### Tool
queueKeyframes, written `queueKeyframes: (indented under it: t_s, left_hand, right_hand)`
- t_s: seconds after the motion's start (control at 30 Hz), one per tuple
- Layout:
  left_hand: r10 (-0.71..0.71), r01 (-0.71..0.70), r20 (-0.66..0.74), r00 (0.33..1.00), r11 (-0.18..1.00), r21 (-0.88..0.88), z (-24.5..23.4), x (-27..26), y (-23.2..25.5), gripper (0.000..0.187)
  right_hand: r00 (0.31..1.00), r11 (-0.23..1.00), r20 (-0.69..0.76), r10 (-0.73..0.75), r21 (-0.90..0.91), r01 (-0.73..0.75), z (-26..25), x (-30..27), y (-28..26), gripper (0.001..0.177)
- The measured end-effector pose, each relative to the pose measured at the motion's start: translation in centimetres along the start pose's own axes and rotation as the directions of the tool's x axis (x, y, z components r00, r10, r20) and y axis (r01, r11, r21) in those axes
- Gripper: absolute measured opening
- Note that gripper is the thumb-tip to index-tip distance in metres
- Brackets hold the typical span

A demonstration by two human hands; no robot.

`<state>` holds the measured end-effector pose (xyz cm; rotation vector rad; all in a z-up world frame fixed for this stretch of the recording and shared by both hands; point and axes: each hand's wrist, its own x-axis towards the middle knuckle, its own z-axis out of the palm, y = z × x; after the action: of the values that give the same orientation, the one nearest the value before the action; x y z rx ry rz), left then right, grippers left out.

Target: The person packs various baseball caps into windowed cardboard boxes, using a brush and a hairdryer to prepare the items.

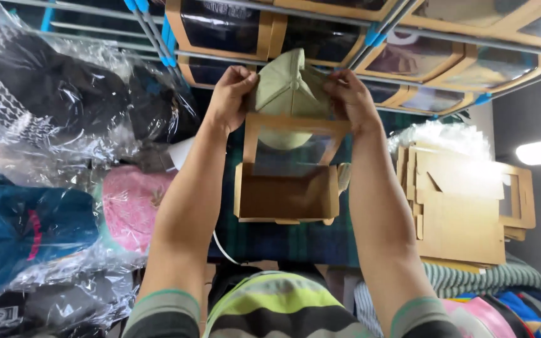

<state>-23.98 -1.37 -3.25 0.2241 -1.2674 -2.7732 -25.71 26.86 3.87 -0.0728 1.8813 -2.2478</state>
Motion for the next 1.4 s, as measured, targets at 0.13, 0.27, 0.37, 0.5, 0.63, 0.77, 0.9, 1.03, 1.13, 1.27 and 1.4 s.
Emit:
queueKeyframes:
  t_s: [0.13, 0.27, 0.37, 0.5, 0.63, 0.77, 0.9, 1.03, 1.13, 1.27, 1.4]
  left_hand:
    - [0.069, -0.024, 0.246, 0.967, 0.983, -0.18, 3.8, -2.1, 7.4, 0.014]
    - [0.202, -0.131, 0.362, 0.91, 0.969, -0.212, 7.0, -5.2, 14.0, 0.013]
    - [0.304, -0.182, 0.469, 0.829, 0.941, -0.287, 9.1, -7.4, 17.8, 0.016]
    - [0.306, -0.157, 0.696, 0.65, 0.95, -0.271, 9.9, -11.3, 20.9, 0.065]
    - [0.112, -0.187, 0.338, 0.934, 0.962, 0.198, 11.2, -17.9, 22.1, 0.042]
    - [0.315, -0.501, 0.464, 0.828, 0.788, 0.357, 7.7, -19.8, 17.7, 0.019]
    - [0.302, -0.227, 0.288, 0.909, 0.937, -0.267, 7.7, -22.2, 13.5, 0.01]
    - [0.269, -0.219, 0.101, 0.958, 0.911, -0.35, 5.5, -21.0, 6.4, 0.011]
    - [0.14, -0.164, -0.088, 0.986, 0.896, -0.414, 6.9, -21.8, 5.5, 0.014]
    - [0.074, -0.13, -0.204, 0.976, 0.952, -0.275, 6.7, -23.1, 4.4, 0.02]
    - [-0.04, -0.021, -0.137, 0.99, 0.908, -0.418, 11.2, -26.9, 8.0, 0.036]
  right_hand:
    - [0.953, 0.955, 0.271, -0.133, 0.294, 0.05, -0.8, 0.8, -4.5, 0.017]
    - [0.854, 0.877, 0.304, -0.423, 0.375, 0.3, -0.8, -1.7, -10.0, 0.022]
    - [0.734, 0.811, 0.372, -0.568, 0.401, 0.425, -0.4, -3.7, -13.7, 0.044]
    - [0.524, 0.724, 0.524, -0.672, 0.315, 0.613, 0.9, -8.6, -17.6, 0.078]
    - [0.553, 0.652, 0.523, -0.648, 0.007, 0.758, -1.0, -12.1, -16.9, 0.047]
    - [0.574, 0.667, 0.455, -0.681, 0.061, 0.743, -2.1, -13.2, -11.9, 0.031]
    - [0.755, 0.73, 0.235, -0.612, 0.535, 0.425, -2.2, -13.7, -4.0, 0.026]
    - [0.887, 0.794, 0.087, -0.454, 0.492, 0.358, 3.8, -17.0, -3.0, 0.034]
    - [0.991, 0.563, 0.056, -0.125, 0.826, 0.025, 6.9, -18.9, -1.3, 0.057]
    - [0.995, 0.554, 0.064, -0.073, 0.832, -0.013, 9.2, -21.6, 0.6, 0.056]
    - [0.998, 0.536, 0.064, -0.008, 0.843, -0.05, 8.8, -22.6, 1.2, 0.054]
